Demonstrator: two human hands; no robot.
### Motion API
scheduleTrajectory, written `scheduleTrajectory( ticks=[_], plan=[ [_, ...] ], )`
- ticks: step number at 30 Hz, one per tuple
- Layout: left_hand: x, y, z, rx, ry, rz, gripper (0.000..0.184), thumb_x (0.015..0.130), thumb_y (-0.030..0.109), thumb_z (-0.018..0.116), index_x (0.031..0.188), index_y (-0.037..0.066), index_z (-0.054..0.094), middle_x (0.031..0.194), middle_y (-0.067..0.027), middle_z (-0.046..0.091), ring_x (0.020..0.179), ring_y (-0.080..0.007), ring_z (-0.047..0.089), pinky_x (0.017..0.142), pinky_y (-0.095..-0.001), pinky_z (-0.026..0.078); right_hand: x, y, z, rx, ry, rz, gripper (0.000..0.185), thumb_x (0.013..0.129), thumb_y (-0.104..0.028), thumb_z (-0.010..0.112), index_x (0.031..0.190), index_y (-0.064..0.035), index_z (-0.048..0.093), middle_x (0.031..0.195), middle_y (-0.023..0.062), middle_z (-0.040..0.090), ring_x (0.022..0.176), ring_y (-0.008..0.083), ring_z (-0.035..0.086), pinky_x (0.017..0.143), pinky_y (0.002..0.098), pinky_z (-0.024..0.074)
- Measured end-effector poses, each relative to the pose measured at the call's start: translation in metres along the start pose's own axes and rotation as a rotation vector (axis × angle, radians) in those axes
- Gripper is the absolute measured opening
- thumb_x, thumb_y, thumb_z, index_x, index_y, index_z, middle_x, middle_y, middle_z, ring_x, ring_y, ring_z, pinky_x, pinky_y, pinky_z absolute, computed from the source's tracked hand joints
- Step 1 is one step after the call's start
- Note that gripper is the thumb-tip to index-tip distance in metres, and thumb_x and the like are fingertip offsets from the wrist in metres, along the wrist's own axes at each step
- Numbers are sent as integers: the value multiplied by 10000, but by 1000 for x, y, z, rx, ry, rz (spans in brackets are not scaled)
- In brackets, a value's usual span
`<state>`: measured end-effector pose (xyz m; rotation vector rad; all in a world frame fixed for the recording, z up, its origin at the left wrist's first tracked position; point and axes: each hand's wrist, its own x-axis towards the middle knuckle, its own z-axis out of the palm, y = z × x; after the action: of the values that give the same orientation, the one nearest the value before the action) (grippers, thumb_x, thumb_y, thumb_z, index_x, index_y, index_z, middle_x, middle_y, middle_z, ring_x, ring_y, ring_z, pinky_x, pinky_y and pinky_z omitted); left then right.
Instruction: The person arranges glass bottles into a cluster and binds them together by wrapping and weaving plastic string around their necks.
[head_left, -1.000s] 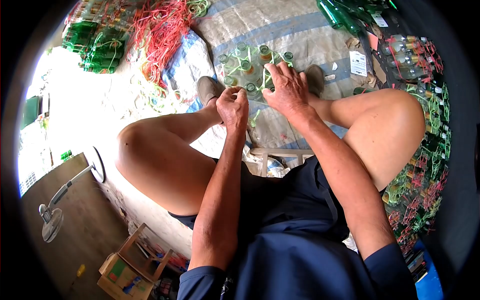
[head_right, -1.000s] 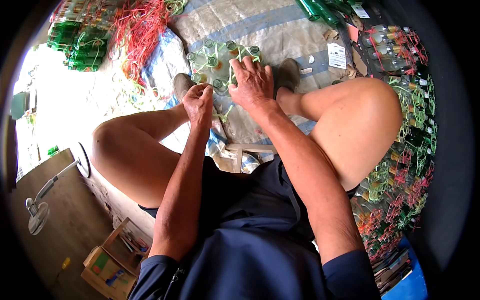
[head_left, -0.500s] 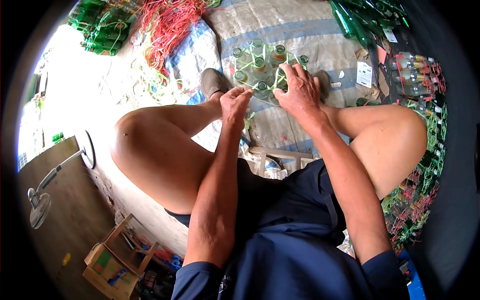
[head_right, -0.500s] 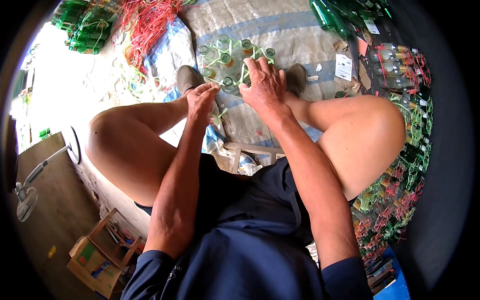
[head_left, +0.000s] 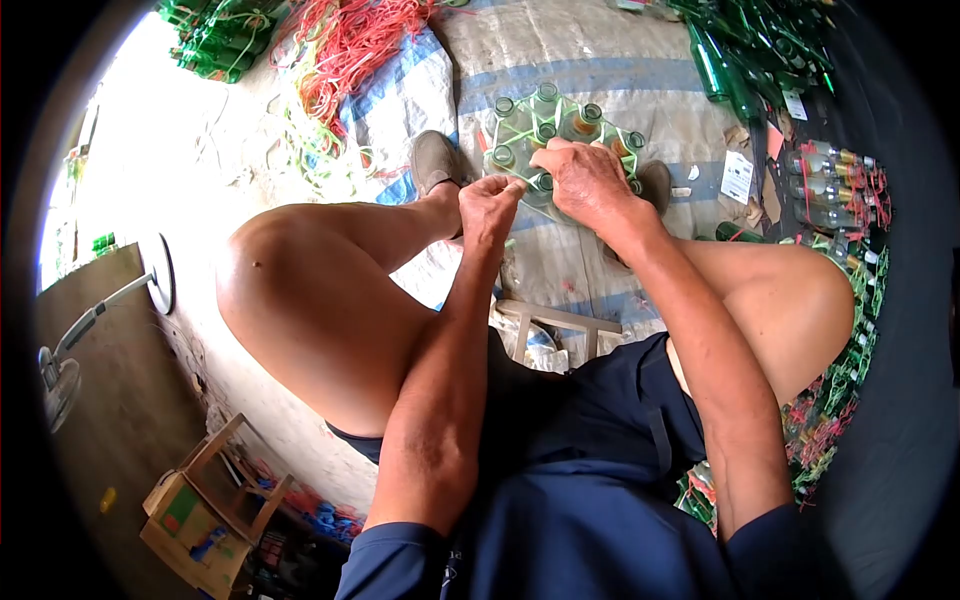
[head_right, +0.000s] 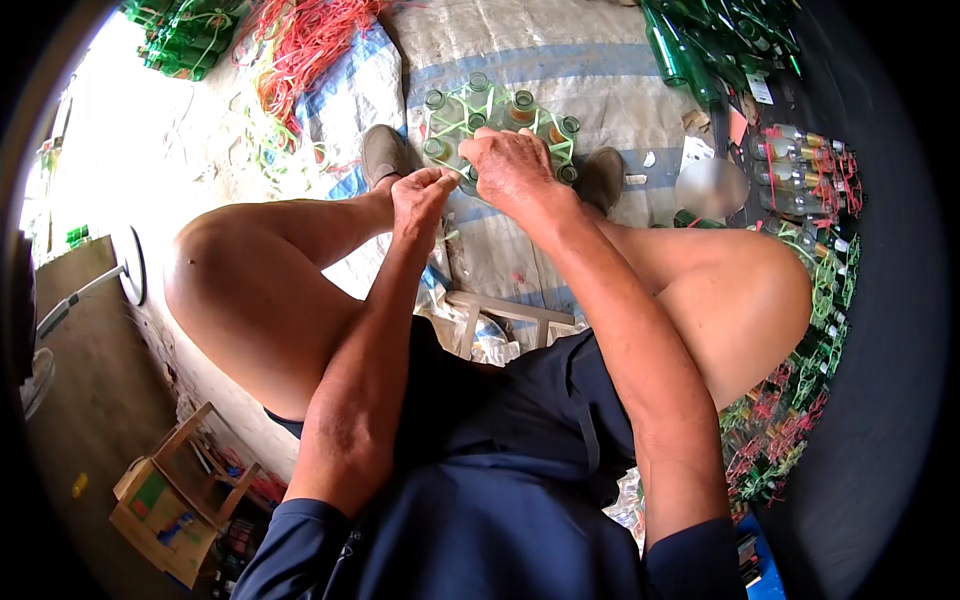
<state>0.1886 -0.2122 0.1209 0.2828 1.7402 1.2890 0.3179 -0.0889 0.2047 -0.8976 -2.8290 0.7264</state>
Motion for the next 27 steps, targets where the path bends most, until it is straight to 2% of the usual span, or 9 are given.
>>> scheduleTrajectory(
  ticks=[4, 8, 11, 17, 23, 27],
  plan=[
    [5, -8, 3, 10, 26, -3, 183, 896, 136, 817, 981, -22, 782, 804, 33, 678, 667, -52, 532, 598, -228, 413, 17, -9, -1, -175, -242, 1, 279, 861, -40, 621, 1079, -152, 754, 1057, 117, 747, 1025, 365, 727, 838, 537, 538],
    [8, -14, 5, -24, 67, 25, 186, 893, 139, 821, 980, -22, 787, 793, 30, 680, 665, -56, 540, 592, -238, 426, 29, -12, 0, -147, -368, 49, 195, 929, -155, 614, 1026, -158, 782, 1096, 121, 765, 1098, 318, 725, 890, 534, 498],
    [15, -23, 6, 0, 119, 94, 236, 866, 164, 803, 901, -68, 776, 696, -10, 676, 638, -87, 569, 597, -296, 475, 34, -17, -11, -157, -460, 53, 206, 924, -140, 614, 1040, -172, 782, 1121, 111, 767, 1120, 311, 721, 890, 532, 500],
    [15, -16, 9, 86, 133, 101, 282, 878, 233, 810, 844, -41, 758, 629, -19, 636, 599, -87, 540, 570, -315, 449, 38, -26, -17, -99, -515, 105, 279, 913, -78, 617, 1142, -163, 753, 1169, 124, 758, 1154, 341, 707, 912, 542, 533],
    [17, -23, 10, 107, 133, 86, 337, 879, 300, 838, 854, -29, 768, 621, -27, 630, 590, -98, 540, 577, -329, 459, 45, 0, -1, 75, -591, 96, 347, 876, -26, 623, 1175, -162, 733, 1199, 150, 742, 1121, 352, 717, 885, 477, 577],
    [16, -22, 9, 109, 170, 92, 354, 880, 321, 828, 891, -30, 783, 626, -52, 647, 593, -117, 568, 599, -341, 483, 46, 2, -3, 14, -574, -6, 305, 868, -14, 636, 1128, -144, 728, 1148, 148, 746, 1092, 350, 727, 866, 470, 587]
  ],
)
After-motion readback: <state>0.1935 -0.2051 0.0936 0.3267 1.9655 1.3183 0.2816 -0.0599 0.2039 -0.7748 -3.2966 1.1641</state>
